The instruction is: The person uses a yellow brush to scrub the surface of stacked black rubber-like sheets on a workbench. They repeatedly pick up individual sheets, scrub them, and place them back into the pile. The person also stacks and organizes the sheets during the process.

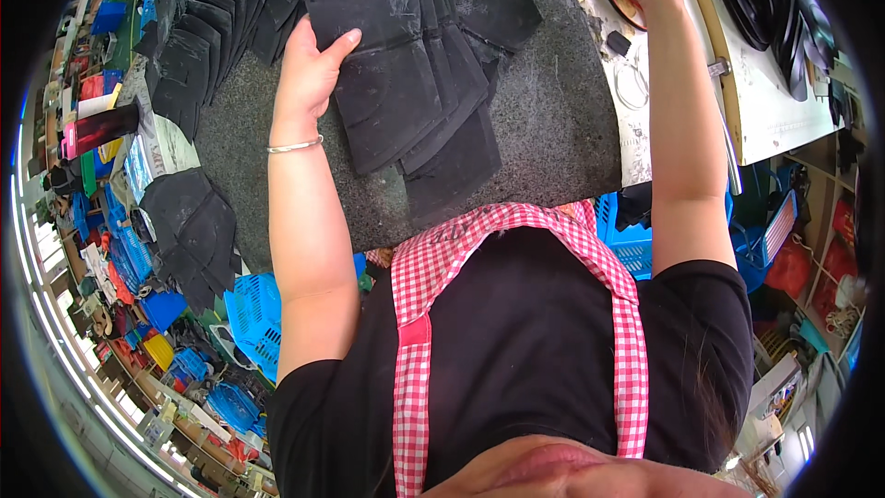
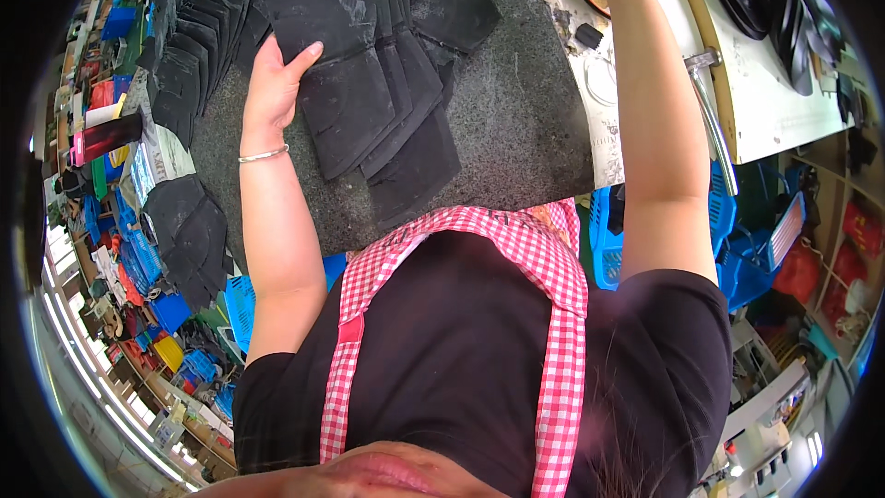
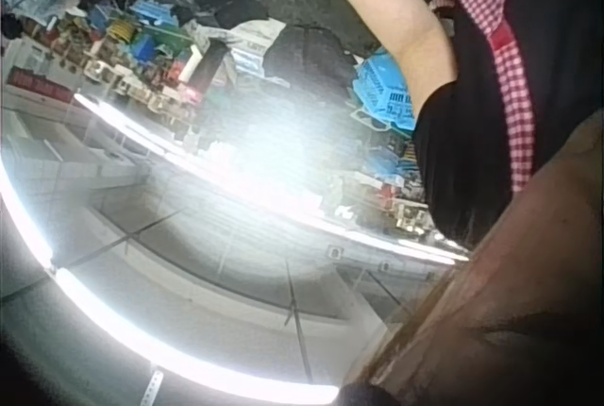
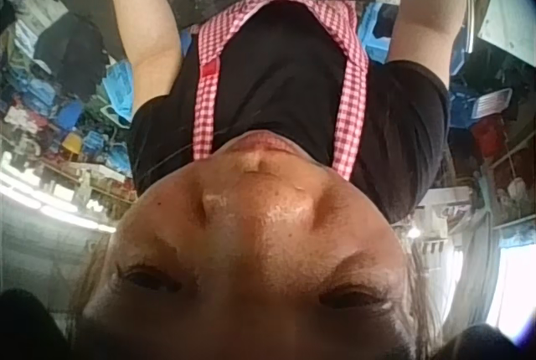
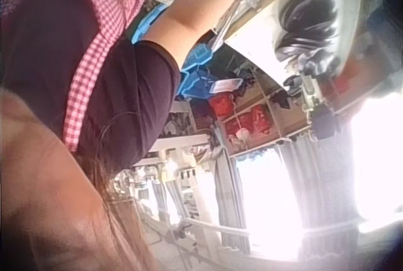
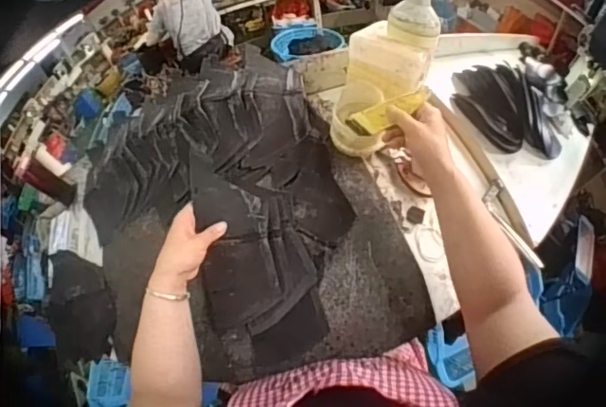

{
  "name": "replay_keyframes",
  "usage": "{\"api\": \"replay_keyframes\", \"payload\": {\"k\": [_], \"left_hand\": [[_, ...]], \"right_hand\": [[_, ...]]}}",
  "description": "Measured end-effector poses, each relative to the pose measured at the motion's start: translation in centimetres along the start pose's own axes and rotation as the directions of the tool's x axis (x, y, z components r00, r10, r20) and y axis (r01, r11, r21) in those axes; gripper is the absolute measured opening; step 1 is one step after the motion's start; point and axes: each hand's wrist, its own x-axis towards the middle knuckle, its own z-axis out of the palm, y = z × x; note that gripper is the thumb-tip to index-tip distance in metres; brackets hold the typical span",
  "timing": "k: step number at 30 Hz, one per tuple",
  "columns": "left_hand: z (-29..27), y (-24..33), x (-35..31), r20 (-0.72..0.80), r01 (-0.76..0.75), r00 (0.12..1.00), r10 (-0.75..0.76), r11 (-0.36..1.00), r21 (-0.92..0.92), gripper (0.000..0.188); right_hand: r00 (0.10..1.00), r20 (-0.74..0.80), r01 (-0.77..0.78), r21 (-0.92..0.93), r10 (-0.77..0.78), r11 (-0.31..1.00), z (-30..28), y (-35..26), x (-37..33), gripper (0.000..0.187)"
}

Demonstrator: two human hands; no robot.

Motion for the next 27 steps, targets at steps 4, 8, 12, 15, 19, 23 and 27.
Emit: {"api": "replay_keyframes", "payload": {"k": [4,8,12,15,19,23,27], "left_hand": [[0.2,-1.2,-0.8,-0.101,-0.073,0.991,0.087,0.988,0.133,0.04],[-0.4,-2.0,-0.5,-0.122,-0.122,0.976,0.183,0.912,0.391,0.045],[0.8,-0.4,-0.9,-0.167,-0.045,0.969,0.181,0.796,0.604,0.047],[1.8,0.9,-1.4,-0.199,0.018,0.967,0.159,0.737,0.675,0.046],[2.2,1.4,-2.1,-0.223,0.04,0.961,0.165,0.713,0.7,0.045],[3.0,1.9,-2.5,-0.236,0.051,0.956,0.174,0.693,0.719,0.044],[2.9,1.7,-2.2,-0.222,0.042,0.961,0.166,0.704,0.709,0.045]], "right_hand": [[0.943,0.307,-0.201,0.208,0.131,0.957,2.2,0.1,-3.6,0.024],[0.846,0.492,-0.309,0.141,0.205,0.94,7.2,-0.3,-7.2,0.023],[0.835,0.541,0.297,-0.295,-0.097,0.908,11.0,-0.8,-7.6,0.021],[0.734,0.479,0.64,-0.247,-0.482,0.728,12.2,1.4,-6.4,0.017],[0.575,0.768,0.499,-0.056,-0.282,0.865,9.6,0.3,-8.1,0.015],[0.472,0.854,0.393,0.018,-0.218,0.919,5.6,-0.4,-12.4,0.01],[0.717,0.628,0.392,-0.003,-0.303,0.92,6.8,0.6,-11.3,0.013]]}}
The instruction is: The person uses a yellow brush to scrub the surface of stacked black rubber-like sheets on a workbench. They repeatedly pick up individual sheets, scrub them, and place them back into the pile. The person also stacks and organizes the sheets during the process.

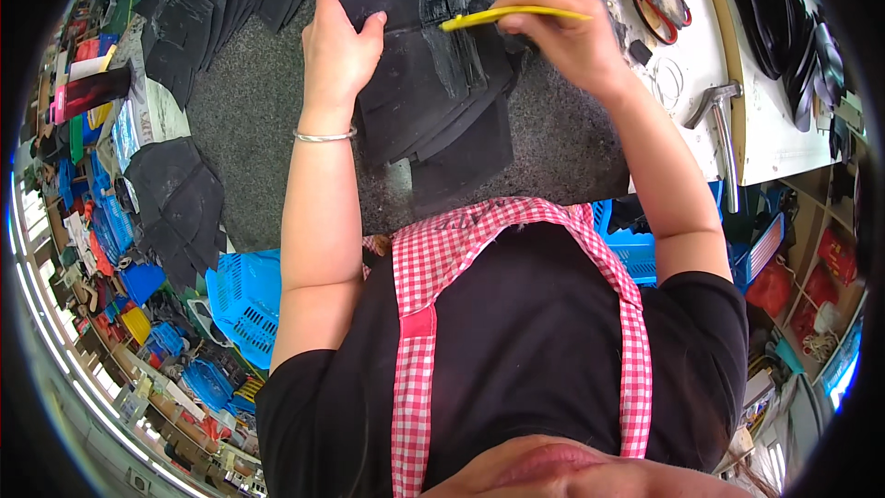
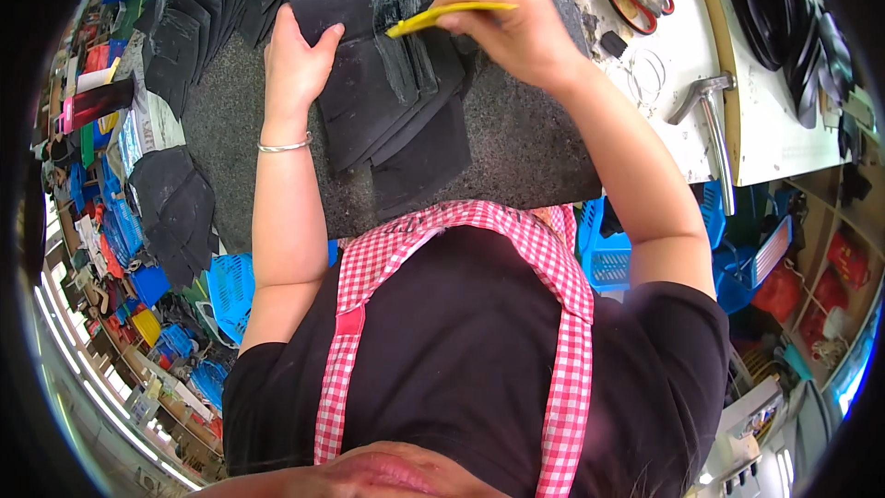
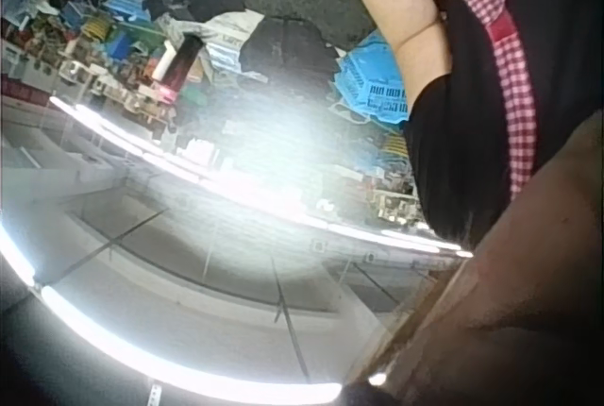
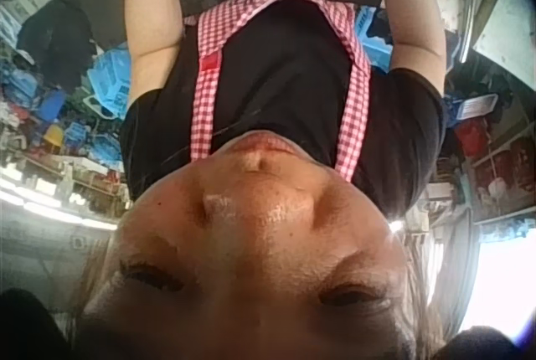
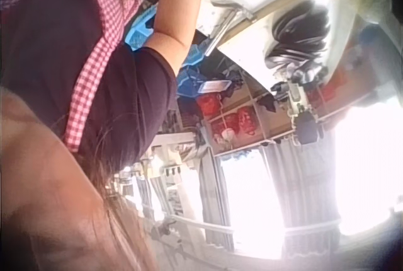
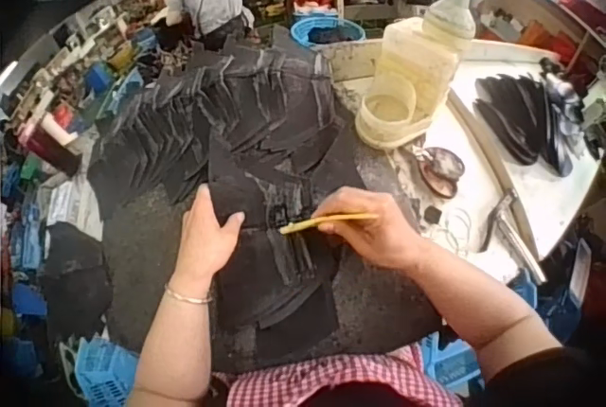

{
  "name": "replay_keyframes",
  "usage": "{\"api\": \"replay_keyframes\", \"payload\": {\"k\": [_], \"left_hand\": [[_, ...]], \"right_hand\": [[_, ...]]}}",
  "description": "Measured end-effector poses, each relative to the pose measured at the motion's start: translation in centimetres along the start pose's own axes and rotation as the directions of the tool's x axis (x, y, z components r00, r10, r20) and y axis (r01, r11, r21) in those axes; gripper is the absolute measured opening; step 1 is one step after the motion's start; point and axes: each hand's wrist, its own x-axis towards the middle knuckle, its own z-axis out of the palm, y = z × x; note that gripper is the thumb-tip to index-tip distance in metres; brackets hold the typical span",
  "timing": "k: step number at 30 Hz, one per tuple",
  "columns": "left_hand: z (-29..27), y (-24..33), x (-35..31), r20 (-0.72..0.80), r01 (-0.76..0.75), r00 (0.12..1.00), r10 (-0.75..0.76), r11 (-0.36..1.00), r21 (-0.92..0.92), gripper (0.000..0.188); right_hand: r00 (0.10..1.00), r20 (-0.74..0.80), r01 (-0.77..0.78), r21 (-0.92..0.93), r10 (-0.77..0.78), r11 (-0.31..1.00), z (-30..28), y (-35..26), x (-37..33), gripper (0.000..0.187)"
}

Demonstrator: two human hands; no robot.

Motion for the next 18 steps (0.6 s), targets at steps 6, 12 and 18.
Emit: {"api": "replay_keyframes", "payload": {"k": [6,12,18], "left_hand": [[0.1,-0.2,-0.1,-0.023,-0.019,1.0,0.02,0.999,0.044,0.044],[0.1,-0.1,0.1,-0.017,-0.041,0.999,0.042,0.998,0.041,0.045],[-0.1,-0.5,0.2,0.008,-0.051,0.999,0.051,0.999,0.002,0.046]], "right_hand": [[0.946,0.318,-0.074,0.027,0.062,0.997,-1.7,-1.8,-1.6,0.017],[0.931,0.178,0.356,-0.261,-0.317,0.898,0.6,0.3,-0.1,0.017],[0.995,0.054,-0.072,-0.255,0.089,0.964,1.3,-2.4,1.4,0.015]]}}
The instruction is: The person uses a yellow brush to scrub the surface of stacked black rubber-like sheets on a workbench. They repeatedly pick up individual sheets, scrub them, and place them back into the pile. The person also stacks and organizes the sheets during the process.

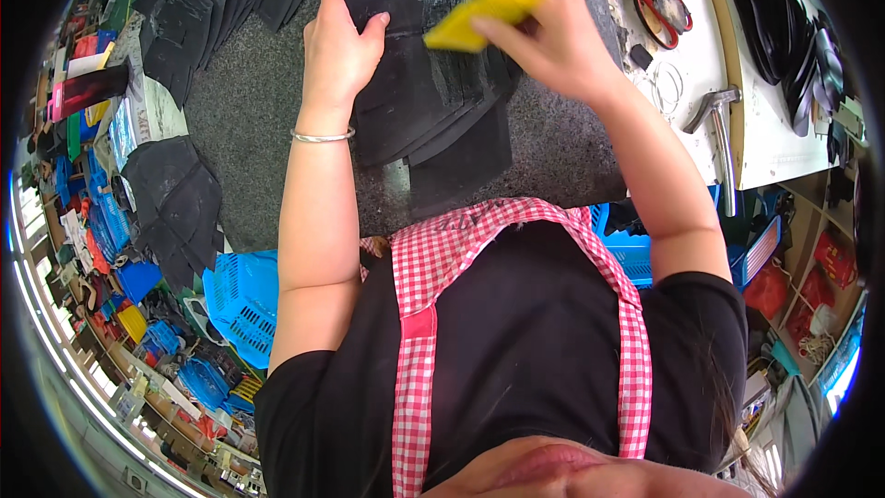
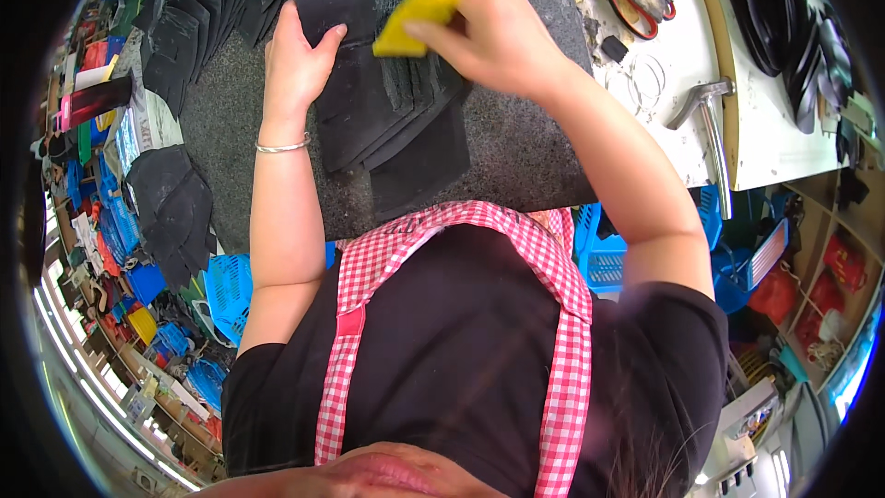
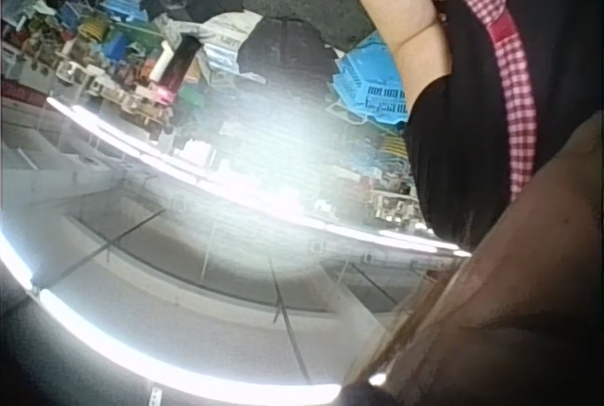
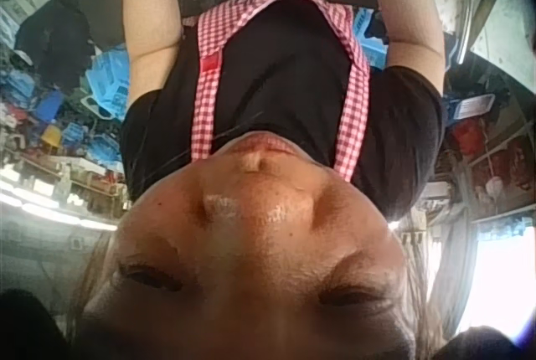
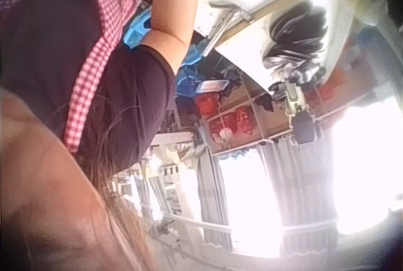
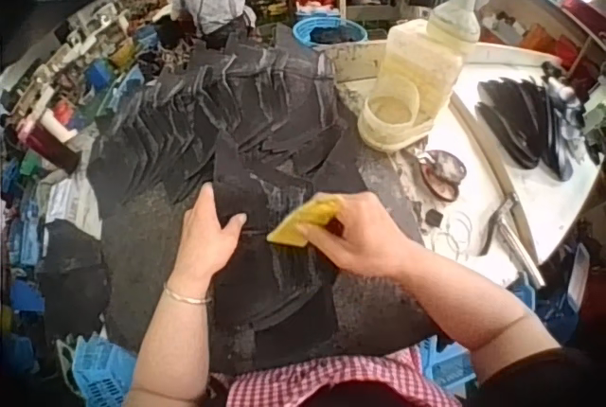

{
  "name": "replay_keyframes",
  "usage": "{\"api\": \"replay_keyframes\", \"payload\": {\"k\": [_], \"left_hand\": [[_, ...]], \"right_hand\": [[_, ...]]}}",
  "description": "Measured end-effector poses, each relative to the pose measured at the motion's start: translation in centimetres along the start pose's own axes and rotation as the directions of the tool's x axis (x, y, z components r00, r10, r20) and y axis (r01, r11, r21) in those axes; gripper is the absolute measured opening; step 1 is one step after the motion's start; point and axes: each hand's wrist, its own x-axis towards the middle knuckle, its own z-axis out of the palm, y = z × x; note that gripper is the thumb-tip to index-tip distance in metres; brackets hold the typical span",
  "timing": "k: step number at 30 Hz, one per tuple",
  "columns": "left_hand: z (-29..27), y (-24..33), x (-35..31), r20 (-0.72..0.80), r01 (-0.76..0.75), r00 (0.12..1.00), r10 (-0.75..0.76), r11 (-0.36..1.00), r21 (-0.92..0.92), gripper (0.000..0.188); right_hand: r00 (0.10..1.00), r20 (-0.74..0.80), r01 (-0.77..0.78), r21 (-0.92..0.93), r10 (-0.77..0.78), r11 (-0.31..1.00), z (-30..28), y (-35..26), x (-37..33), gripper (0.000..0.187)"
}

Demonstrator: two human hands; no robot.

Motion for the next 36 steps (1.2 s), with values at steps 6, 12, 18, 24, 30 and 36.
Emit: {"api": "replay_keyframes", "payload": {"k": [6,12,18,24,30,36], "left_hand": [[0.3,-0.4,0.2,-0.019,-0.021,1.0,0.021,1.0,0.008,0.045],[0.6,0.0,-0.8,-0.113,-0.063,0.992,0.062,0.998,-0.007,0.042],[-0.1,-0.3,-2.7,-0.382,-0.29,0.906,0.183,0.925,-0.246,0.034],[-16.9,-13.0,3.9,-0.175,-0.135,0.984,-0.021,0.55,-0.824,0.033],[-27.2,-27.6,15.1,-0.351,0.052,0.924,-0.149,0.961,-0.271,0.046],[-12.1,-10.5,11.6,-0.15,-0.083,0.986,0.071,0.993,-0.08,0.07]], "right_hand": [[0.961,-0.167,0.173,-0.266,-0.222,0.948,0.8,3.7,5.0,0.018],[0.937,0.199,0.263,0.146,-0.288,0.954,-0.8,0.3,-4.1,0.02],[0.983,-0.065,-0.179,-0.116,0.172,0.977,-0.7,-1.2,-2.2,0.01],[0.931,-0.183,-0.298,0.114,0.314,0.948,-3.3,-0.2,-2.5,0.014],[0.694,-0.643,-0.332,0.112,0.323,0.937,-9.3,2.9,0.2,0.024],[0.727,-0.668,-0.511,-0.371,0.159,0.775,-11.8,5.2,3.5,0.021]]}}
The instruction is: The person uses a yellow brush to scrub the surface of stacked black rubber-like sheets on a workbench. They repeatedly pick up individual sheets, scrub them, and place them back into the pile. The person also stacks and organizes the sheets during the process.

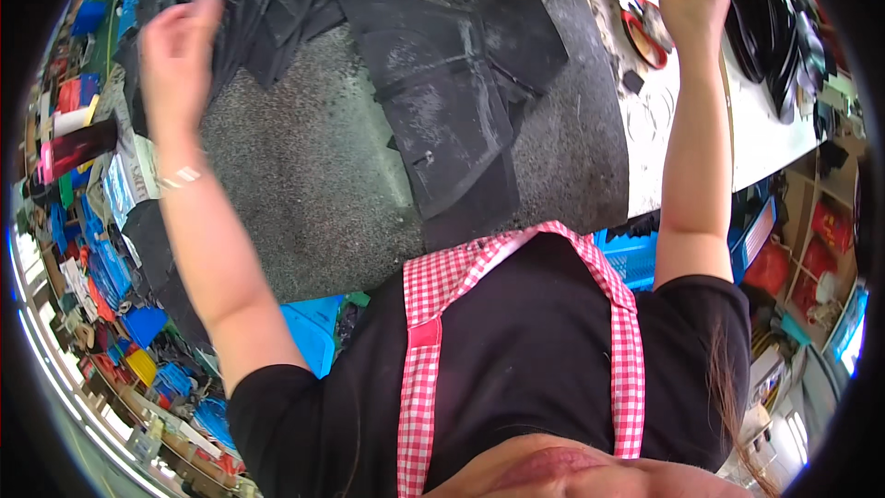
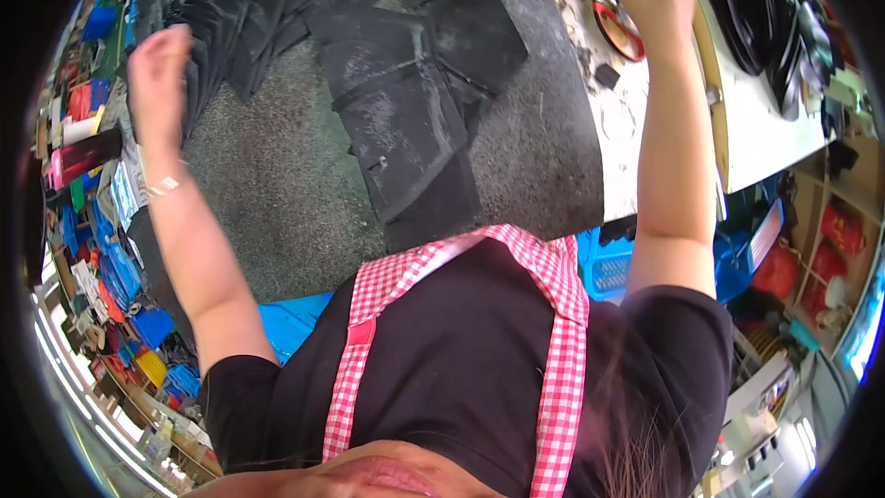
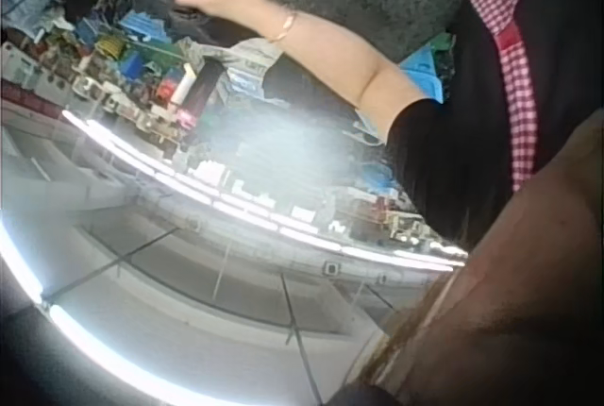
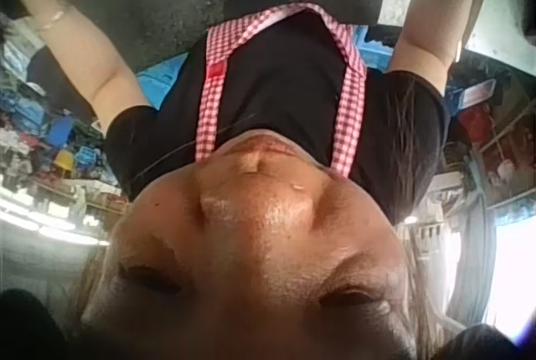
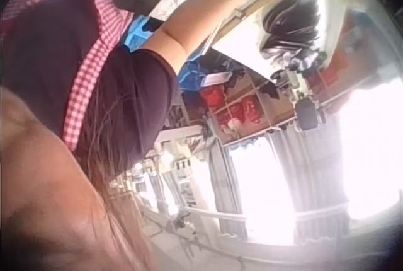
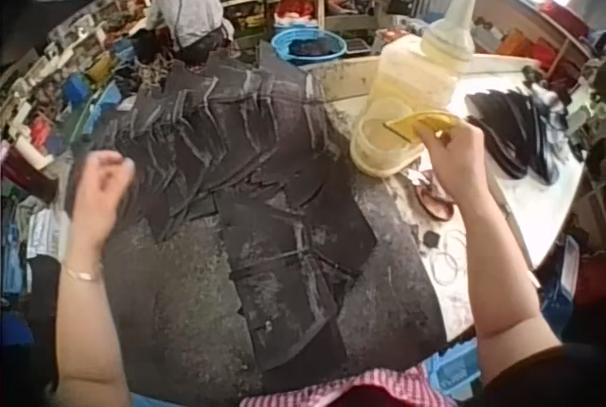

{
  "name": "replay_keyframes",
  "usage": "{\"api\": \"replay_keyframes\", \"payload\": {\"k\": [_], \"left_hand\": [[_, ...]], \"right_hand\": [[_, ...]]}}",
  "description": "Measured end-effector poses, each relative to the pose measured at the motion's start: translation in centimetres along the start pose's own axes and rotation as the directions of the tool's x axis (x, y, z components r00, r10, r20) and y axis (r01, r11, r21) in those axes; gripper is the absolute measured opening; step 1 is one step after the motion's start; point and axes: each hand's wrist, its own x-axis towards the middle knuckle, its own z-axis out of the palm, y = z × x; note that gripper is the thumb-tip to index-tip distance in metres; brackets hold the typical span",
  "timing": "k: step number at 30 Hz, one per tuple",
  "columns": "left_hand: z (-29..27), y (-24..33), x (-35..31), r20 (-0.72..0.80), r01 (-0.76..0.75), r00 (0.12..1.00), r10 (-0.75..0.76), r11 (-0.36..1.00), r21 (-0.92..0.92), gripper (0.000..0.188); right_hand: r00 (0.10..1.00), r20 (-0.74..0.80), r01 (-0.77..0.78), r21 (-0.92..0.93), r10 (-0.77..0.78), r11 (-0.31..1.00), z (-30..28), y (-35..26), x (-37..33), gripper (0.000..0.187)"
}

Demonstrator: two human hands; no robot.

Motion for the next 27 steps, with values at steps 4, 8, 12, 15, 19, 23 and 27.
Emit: {"api": "replay_keyframes", "payload": {"k": [4,8,12,15,19,23,27], "left_hand": [[10.1,13.3,-12.7,0.331,0.018,0.938,-0.103,0.968,0.25,0.082],[12.5,13.0,-14.9,0.153,0.025,0.986,-0.058,0.977,0.211,0.078],[12.4,12.6,-15.5,0.083,-0.068,0.995,0.057,0.988,0.136,0.067],[11.9,13.0,-15.9,0.022,-0.128,0.992,0.126,0.979,0.157,0.061],[11.6,12.5,-16.0,0.032,-0.065,0.998,0.062,0.992,0.106,0.057],[11.3,12.4,-16.3,0.042,0.011,0.999,-0.012,0.999,0.036,0.055],[11.3,12.5,-16.6,0.014,-0.033,0.999,0.032,0.997,0.077,0.057]], "right_hand": [[0.938,-0.049,0.347,0.058,-0.344,0.936,1.3,-0.2,0.5,0.021],[0.974,0.218,-0.076,0.029,0.067,0.997,0.9,-1.0,1.4,0.023],[0.984,0.173,-0.13,0.55,0.04,0.825,2.4,1.7,1.5,0.021],[0.968,0.204,-0.239,0.569,0.146,0.787,1.9,1.9,0.8,0.019],[0.916,0.327,-0.398,0.676,0.232,0.62,1.6,2.9,0.5,0.018],[0.819,0.553,-0.573,0.771,0.156,0.279,2.7,2.7,-2.1,0.021],[0.755,0.654,-0.617,0.731,-0.043,0.291,4.1,1.0,-4.7,0.022]]}}
